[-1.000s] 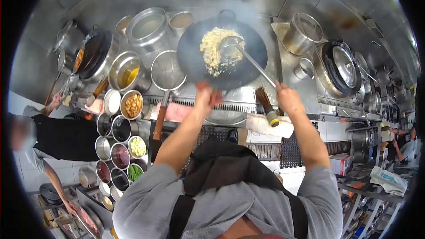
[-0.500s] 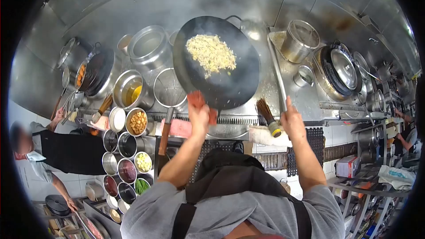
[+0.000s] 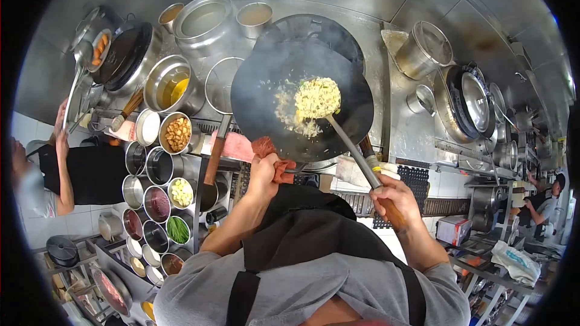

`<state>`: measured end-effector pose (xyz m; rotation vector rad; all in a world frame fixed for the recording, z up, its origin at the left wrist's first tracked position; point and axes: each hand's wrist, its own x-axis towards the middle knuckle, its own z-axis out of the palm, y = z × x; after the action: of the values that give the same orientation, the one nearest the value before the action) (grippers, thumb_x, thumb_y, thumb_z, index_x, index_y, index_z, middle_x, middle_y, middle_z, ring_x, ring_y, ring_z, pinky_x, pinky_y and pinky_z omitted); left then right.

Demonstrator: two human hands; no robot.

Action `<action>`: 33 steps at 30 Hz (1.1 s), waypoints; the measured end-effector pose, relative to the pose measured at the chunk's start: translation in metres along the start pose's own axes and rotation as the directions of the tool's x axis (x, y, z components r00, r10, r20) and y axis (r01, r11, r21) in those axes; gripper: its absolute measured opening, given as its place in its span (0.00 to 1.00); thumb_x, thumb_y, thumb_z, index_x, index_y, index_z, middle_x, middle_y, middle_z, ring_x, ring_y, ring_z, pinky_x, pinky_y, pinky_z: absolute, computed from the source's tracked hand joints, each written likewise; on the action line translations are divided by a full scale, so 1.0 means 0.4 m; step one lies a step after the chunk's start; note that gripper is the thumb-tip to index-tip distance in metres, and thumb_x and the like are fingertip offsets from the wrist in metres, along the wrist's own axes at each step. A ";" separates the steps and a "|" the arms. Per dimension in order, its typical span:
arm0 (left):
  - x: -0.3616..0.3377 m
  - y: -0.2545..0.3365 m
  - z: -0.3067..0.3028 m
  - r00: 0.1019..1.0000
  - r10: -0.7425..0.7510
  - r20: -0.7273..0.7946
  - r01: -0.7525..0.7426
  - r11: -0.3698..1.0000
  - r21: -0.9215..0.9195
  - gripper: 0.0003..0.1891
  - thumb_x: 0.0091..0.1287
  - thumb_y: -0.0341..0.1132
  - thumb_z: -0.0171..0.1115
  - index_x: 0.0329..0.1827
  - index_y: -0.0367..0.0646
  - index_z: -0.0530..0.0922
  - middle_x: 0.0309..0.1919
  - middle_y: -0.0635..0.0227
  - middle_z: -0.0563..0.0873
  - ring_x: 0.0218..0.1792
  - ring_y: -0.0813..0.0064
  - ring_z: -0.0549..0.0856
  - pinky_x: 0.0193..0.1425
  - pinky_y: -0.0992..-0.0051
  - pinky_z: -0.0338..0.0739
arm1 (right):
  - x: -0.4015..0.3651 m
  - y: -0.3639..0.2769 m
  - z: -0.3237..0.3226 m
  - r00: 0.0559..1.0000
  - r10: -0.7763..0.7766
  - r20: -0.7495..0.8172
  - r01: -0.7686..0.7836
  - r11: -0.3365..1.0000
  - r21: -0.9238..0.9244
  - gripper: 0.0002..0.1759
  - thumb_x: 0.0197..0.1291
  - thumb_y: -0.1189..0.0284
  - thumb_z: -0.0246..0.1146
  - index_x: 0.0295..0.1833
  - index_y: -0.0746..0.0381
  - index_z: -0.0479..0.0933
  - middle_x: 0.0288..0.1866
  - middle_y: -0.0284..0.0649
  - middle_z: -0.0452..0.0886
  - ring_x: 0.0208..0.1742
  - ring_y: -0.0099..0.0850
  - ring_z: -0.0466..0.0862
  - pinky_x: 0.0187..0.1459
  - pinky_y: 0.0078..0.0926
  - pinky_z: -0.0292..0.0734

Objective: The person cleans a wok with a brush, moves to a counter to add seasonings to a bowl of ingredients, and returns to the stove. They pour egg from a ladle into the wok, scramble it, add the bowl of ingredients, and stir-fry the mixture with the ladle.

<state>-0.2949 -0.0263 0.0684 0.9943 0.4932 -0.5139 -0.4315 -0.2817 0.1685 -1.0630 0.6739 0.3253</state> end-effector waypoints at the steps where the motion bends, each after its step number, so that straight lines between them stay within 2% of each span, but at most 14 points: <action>1: -0.009 0.017 0.012 0.999 0.017 0.047 -0.016 1.000 -0.013 0.09 0.57 0.23 0.48 0.38 0.37 0.75 0.30 0.58 0.83 0.28 0.64 0.85 0.28 0.63 0.80 | 0.010 0.005 0.001 0.999 -0.019 0.026 0.019 1.000 0.013 0.28 0.54 0.77 0.59 0.62 0.73 0.65 0.25 0.38 0.74 0.14 0.23 0.72 0.11 0.20 0.65; 4: 0.122 0.030 0.043 0.993 -0.013 0.117 0.006 0.998 0.057 0.08 0.57 0.26 0.49 0.39 0.40 0.73 0.31 0.63 0.80 0.35 0.60 0.84 0.30 0.58 0.77 | 0.109 0.014 0.017 0.992 -0.117 0.037 0.117 0.993 0.014 0.30 0.54 0.78 0.59 0.64 0.74 0.62 0.25 0.37 0.75 0.14 0.23 0.72 0.12 0.20 0.66; 6: 0.362 -0.042 -0.001 0.975 -0.034 0.218 0.024 0.998 0.050 0.14 0.57 0.27 0.48 0.47 0.40 0.72 0.38 0.63 0.81 0.37 0.59 0.84 0.32 0.56 0.76 | 0.158 -0.005 0.060 0.985 -0.170 0.023 0.170 0.985 0.011 0.32 0.54 0.78 0.58 0.66 0.73 0.61 0.24 0.36 0.74 0.14 0.23 0.72 0.13 0.19 0.66; 8: 0.183 -0.025 0.052 0.990 0.005 0.144 -0.006 1.000 0.005 0.19 0.56 0.26 0.49 0.52 0.41 0.71 0.43 0.61 0.81 0.36 0.61 0.84 0.30 0.60 0.78 | 0.124 -0.015 0.061 0.978 -0.207 -0.011 0.208 0.978 0.034 0.30 0.53 0.77 0.57 0.64 0.74 0.64 0.26 0.37 0.75 0.13 0.23 0.71 0.10 0.18 0.62; 10: 0.097 -0.007 0.020 0.979 0.006 0.203 -0.041 0.985 0.168 0.18 0.55 0.28 0.50 0.51 0.42 0.72 0.36 0.62 0.80 0.33 0.61 0.84 0.27 0.61 0.78 | 0.068 -0.025 0.043 0.971 -0.239 -0.034 0.240 0.970 0.030 0.32 0.52 0.78 0.58 0.65 0.75 0.63 0.26 0.39 0.75 0.13 0.23 0.71 0.10 0.18 0.63; 13: 0.131 0.042 0.023 0.993 0.001 0.122 -0.012 0.996 0.087 0.05 0.55 0.28 0.51 0.29 0.40 0.76 0.15 0.70 0.70 0.28 0.63 0.83 0.24 0.61 0.77 | 0.040 -0.013 0.041 0.965 -0.250 -0.075 0.255 0.965 0.063 0.35 0.51 0.79 0.57 0.67 0.75 0.60 0.28 0.41 0.75 0.12 0.24 0.72 0.09 0.18 0.65; 16: 0.145 0.061 0.033 0.989 -0.007 0.149 -0.019 0.985 0.171 0.07 0.55 0.27 0.51 0.21 0.40 0.75 0.12 0.71 0.69 0.28 0.65 0.83 0.26 0.62 0.78 | 0.003 -0.010 0.036 0.955 -0.277 -0.101 0.284 0.957 0.064 0.35 0.51 0.79 0.57 0.67 0.75 0.60 0.28 0.41 0.75 0.12 0.24 0.71 0.09 0.18 0.66; 17: 0.144 0.059 0.030 0.987 -0.008 0.162 -0.026 0.978 0.206 0.06 0.55 0.26 0.52 0.31 0.38 0.77 0.19 0.67 0.76 0.28 0.68 0.83 0.26 0.64 0.78 | -0.015 0.006 0.034 0.956 -0.267 -0.121 0.276 0.959 0.067 0.34 0.51 0.79 0.57 0.67 0.75 0.60 0.28 0.41 0.75 0.12 0.24 0.71 0.09 0.18 0.66; 18: 0.133 0.054 0.029 0.984 -0.021 0.174 -0.018 0.975 0.220 0.06 0.55 0.26 0.52 0.31 0.38 0.77 0.19 0.67 0.76 0.28 0.68 0.83 0.26 0.64 0.78 | -0.030 0.024 0.035 0.953 -0.269 -0.140 0.282 0.956 0.078 0.34 0.51 0.79 0.57 0.67 0.75 0.60 0.28 0.41 0.75 0.12 0.24 0.71 0.09 0.18 0.66; 20: 0.108 0.050 0.043 0.972 0.113 0.205 -0.149 0.975 0.168 0.15 0.54 0.24 0.52 0.45 0.36 0.76 0.30 0.62 0.81 0.25 0.70 0.82 0.24 0.69 0.77 | -0.062 0.058 0.032 0.947 -0.280 -0.156 0.296 0.951 0.092 0.32 0.52 0.78 0.59 0.65 0.73 0.63 0.26 0.37 0.75 0.14 0.24 0.72 0.10 0.18 0.65; 23: 0.084 0.038 0.006 0.954 0.039 0.298 -0.110 0.968 0.225 0.23 0.52 0.23 0.51 0.55 0.38 0.71 0.38 0.60 0.82 0.25 0.70 0.82 0.23 0.72 0.75 | -0.139 0.131 0.024 0.939 -0.289 -0.187 0.315 0.940 0.128 0.35 0.52 0.78 0.59 0.68 0.71 0.61 0.23 0.36 0.74 0.13 0.24 0.72 0.12 0.19 0.66; 26: -0.072 0.064 0.052 0.928 0.100 0.359 -0.189 0.957 0.222 0.20 0.49 0.19 0.44 0.47 0.34 0.72 0.32 0.57 0.83 0.24 0.67 0.84 0.19 0.74 0.77 | -0.227 0.231 0.007 0.927 -0.315 -0.204 0.346 0.928 0.141 0.36 0.54 0.79 0.59 0.70 0.70 0.58 0.19 0.36 0.73 0.13 0.24 0.72 0.13 0.21 0.67; 30: 0.000 -0.025 0.092 0.887 -0.063 0.457 -0.095 0.944 0.316 0.17 0.49 0.19 0.46 0.44 0.33 0.71 0.31 0.57 0.83 0.26 0.65 0.84 0.25 0.72 0.77 | -0.246 0.281 0.008 0.876 -0.369 -0.310 0.445 0.867 0.225 0.33 0.51 0.79 0.59 0.66 0.73 0.63 0.24 0.41 0.74 0.12 0.27 0.72 0.10 0.21 0.65; 33: -0.125 -0.061 0.152 0.841 -0.152 0.519 -0.064 0.925 0.375 0.14 0.50 0.20 0.49 0.41 0.34 0.71 0.27 0.57 0.81 0.27 0.63 0.84 0.28 0.69 0.80 | -0.383 0.406 -0.027 0.877 -0.317 -0.360 0.454 0.791 0.410 0.36 0.52 0.79 0.59 0.68 0.73 0.59 0.28 0.43 0.74 0.13 0.27 0.72 0.11 0.20 0.66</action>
<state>-0.3392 -0.0815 0.1107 1.1479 -0.1049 -0.9251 -0.6410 -0.2053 0.1521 -0.7360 0.7123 -0.3542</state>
